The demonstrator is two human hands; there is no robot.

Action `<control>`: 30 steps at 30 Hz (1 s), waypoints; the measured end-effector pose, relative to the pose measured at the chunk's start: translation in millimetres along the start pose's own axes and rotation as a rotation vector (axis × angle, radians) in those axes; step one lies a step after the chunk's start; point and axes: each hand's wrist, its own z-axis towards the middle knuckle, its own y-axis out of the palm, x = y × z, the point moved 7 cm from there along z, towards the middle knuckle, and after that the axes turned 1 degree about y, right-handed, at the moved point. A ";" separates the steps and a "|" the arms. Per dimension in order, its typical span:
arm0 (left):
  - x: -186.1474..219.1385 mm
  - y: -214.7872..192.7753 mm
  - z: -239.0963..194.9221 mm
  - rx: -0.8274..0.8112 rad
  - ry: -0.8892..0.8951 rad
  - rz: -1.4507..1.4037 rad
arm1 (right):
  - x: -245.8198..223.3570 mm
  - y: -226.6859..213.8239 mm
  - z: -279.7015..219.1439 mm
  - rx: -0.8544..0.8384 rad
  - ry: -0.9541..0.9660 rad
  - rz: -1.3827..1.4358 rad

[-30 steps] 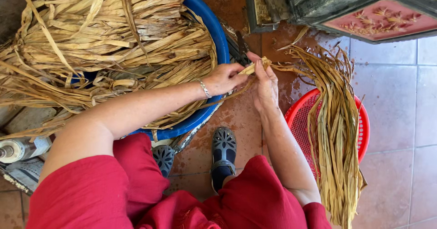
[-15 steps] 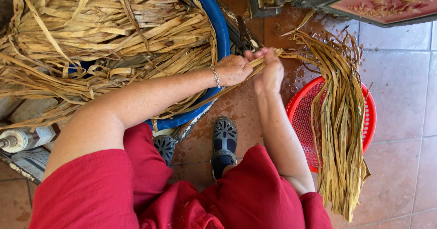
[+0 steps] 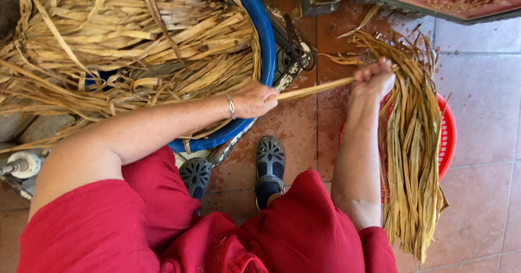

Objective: The person repeatedly picks up dried plant strips from a blue basin, separates them by hand, and places the sorted strips into a red basket. The person continues this process throughout the clip, handling the strips one at a time.

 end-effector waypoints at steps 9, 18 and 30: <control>-16.0 -26.1 -54.2 0.098 0.177 0.052 | -62.2 -47.4 104.0 -0.050 -0.160 0.163; -168.8 -13.6 -118.2 -0.064 -0.500 0.044 | -168.4 -124.8 197.0 -0.026 -0.243 0.232; -186.0 44.5 -77.7 -0.369 -0.580 0.467 | -138.3 -5.8 6.8 -0.302 -0.291 -0.076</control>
